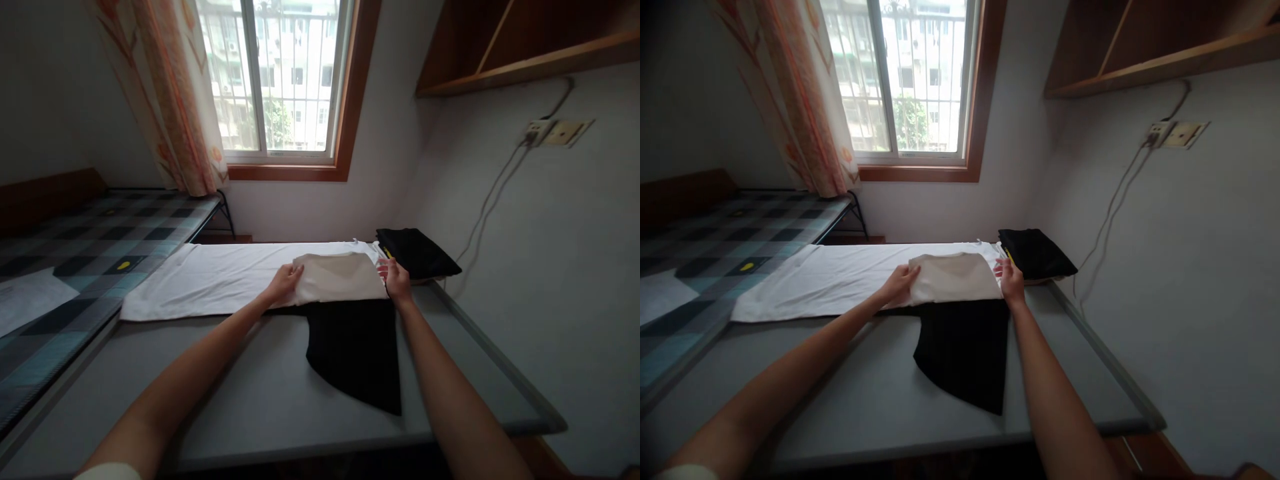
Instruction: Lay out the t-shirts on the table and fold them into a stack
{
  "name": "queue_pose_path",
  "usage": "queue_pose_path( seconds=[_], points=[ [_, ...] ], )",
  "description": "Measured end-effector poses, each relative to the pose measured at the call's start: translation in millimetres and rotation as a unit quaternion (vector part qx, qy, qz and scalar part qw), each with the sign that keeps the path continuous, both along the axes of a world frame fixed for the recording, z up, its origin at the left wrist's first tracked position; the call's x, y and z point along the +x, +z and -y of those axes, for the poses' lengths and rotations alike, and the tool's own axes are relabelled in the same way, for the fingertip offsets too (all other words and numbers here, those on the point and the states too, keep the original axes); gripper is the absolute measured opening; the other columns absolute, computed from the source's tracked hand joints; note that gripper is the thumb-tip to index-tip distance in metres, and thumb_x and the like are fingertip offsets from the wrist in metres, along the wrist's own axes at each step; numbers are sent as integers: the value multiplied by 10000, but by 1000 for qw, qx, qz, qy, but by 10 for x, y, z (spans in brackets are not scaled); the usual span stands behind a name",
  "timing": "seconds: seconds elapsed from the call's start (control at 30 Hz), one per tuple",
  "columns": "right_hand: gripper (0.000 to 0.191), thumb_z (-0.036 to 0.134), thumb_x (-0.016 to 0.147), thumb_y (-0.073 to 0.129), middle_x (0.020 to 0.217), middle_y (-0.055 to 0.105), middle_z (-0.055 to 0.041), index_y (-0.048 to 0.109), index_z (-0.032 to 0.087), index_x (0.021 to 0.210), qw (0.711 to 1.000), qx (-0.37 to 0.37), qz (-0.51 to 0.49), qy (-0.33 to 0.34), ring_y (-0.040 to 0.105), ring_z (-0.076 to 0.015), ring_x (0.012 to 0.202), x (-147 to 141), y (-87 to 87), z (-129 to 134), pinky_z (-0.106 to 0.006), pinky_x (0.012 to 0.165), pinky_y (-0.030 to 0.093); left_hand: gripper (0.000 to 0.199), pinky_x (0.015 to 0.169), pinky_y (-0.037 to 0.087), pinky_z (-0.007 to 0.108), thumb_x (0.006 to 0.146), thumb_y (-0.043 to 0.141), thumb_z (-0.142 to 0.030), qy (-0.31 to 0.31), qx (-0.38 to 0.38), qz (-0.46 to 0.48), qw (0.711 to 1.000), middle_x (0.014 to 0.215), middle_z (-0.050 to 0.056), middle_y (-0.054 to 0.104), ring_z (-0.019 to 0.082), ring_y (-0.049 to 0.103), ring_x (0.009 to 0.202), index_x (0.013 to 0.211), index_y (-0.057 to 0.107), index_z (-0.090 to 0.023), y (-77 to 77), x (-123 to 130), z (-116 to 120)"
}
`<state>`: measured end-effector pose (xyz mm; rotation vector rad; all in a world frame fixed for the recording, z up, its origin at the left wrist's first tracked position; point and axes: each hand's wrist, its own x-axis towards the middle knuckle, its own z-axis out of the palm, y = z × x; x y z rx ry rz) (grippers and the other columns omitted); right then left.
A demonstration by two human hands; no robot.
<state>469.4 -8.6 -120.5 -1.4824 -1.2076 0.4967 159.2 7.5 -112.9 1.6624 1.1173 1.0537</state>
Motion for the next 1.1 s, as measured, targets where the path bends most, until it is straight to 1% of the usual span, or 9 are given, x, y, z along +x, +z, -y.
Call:
queue_pose_path(
  seconds=[0.1, 0.17, 0.27, 0.37, 0.5, 0.63, 0.77, 0.93, 1.1],
  points=[
    [691, 637, 910, 258, 880, 693, -134, 649, 102, 1109, 996, -10, 94, 0, 646, -203, 740, -41, -23, 12, -317, 721, 495, 515, 590, 416, 227, 815, 574, -397, 72, 61, -24, 995, 665, -33, 544, 110, 482, 588, 1257, 557, -134, -102, -96, -93],
    [542, 529, 926, 351, 953, 699, -128, 650, 129, 1138, 982, -36, 182, 21, 650, -214, 828, -109, -37, 47, -326, 790, 481, 587, 627, 434, 229, 819, 565, -328, 75, 87, -56, 992, 685, -43, 544, 105, 490, 594, 1376, 464, -174, -140, -128, -81],
    [371, 389, 902, 476, 1049, 692, -104, 671, 187, 1144, 947, -78, 308, 46, 620, -237, 984, -222, -35, 118, -348, 882, 441, 410, 737, 465, 275, 828, 559, -311, 51, 122, -160, 978, 758, 1, 606, 135, 554, 698, 1213, 630, -189, -152, -123, -31],
    [332, 334, 893, 505, 1099, 673, -99, 686, 208, 1141, 922, -102, 370, 48, 587, -253, 1069, -290, -7, 172, -357, 916, 412, 263, 888, 449, 350, 826, 581, -316, 60, 142, -260, 953, 854, 44, 670, 197, 605, 868, 1016, 725, -204, -135, -97, 1],
    [340, 328, 904, 492, 1117, 654, -111, 678, 205, 1161, 917, -139, 374, 21, 596, -243, 1045, -311, 26, 195, -351, 893, 411, 389, 964, 431, 374, 803, 602, -266, 76, 131, -290, 945, 1058, 70, 692, 242, 608, 1049, 1183, 662, -203, -124, -94, 9],
    [332, 332, 907, 489, 1121, 641, -109, 673, 220, 1160, 913, -157, 376, 13, 592, -241, 1042, -318, 20, 196, -361, 885, 403, 431, 1043, 356, 422, 842, 566, -302, 116, 112, -310, 937, 1225, 97, 651, 280, 505, 1252, 1259, 611, -204, -140, -104, 12],
    [336, 331, 913, 483, 1120, 628, -111, 667, 228, 1173, 905, -158, 395, 9, 572, -252, 1051, -341, 10, 214, -377, 878, 397, 383, 1016, 346, 437, 841, 564, -325, 128, 104, -348, 923, 1233, 86, 650, 276, 532, 1209, 1207, 631, -237, -141, -95, 27],
    [321, 295, 900, 508, 1173, 612, -119, 682, 241, 1164, 879, -135, 458, -3, 523, -283, 1085, -415, 50, 244, -404, 898, 374, 362, 980, 347, 424, 848, 540, -313, 118, 126, -380, 909, 1173, 86, 663, 271, 534, 1181, 1193, 619, -236, -114, -68, 68],
    [307, 303, 921, 482, 1212, 615, -114, 699, 219, 1122, 870, -115, 477, 51, 537, -268, 1096, -583, 89, 248, -406, 950, 346, 388, 998, 316, 449, 877, 499, -339, 111, 150, -417, 889, 1191, 122, 640, 291, 517, 1189, 1235, 578, -212, -102, -36, 106]
  ],
)
